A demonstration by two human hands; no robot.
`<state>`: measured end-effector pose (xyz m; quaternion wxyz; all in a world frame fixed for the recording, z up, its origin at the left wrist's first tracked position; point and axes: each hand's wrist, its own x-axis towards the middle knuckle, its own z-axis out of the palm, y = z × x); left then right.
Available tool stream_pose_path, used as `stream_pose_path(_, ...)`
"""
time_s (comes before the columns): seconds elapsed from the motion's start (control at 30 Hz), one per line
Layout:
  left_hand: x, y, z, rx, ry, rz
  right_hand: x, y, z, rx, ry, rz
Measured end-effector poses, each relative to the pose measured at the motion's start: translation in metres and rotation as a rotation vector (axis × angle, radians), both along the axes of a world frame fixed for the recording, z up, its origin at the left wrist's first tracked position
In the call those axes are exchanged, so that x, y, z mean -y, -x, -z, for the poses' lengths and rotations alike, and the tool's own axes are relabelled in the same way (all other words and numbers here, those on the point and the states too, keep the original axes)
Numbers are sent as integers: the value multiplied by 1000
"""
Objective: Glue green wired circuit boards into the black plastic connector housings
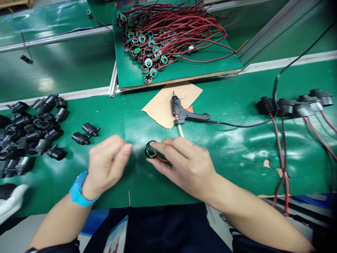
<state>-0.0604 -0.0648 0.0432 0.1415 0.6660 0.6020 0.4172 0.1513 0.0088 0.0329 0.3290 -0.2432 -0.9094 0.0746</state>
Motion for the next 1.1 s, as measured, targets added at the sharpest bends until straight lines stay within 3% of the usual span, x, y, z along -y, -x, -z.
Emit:
stream_pose_path(0.1, -4, 14, -3, 408, -108, -265, -5, -4, -2, -66, 135, -24)
stream_pose_path(0.23, -18, 30, 4, 652, -123, -461, -10, -7, -6, -124, 205, -48)
stream_pose_path(0.47, -23, 35, 14, 782, -144, -513, -5, -13, -18, -127, 147, -63)
stream_pose_path(0.67, -14, 31, 14, 616, -82, -507, 13, -35, -50, 14, -111, 64)
stream_pose_path(0.77, -12, 24, 9, 646, -67, -420, 18, -72, -80, 184, -162, 294)
stream_pose_path(0.83, -13, 20, 5, 710, -111, -394, 16, -104, -95, 280, -235, 576)
stream_pose_path(0.9, -16, 16, 2, 769, -126, -393, 5, -136, -99, 342, -305, 828)
stream_pose_path(1.0, -19, 16, 1, 820, -46, -387, -29, -174, -76, 344, -207, 969)
stream_pose_path(1.1, -14, 26, 12, 782, 13, -333, -68, -196, -31, 253, 130, 1099)
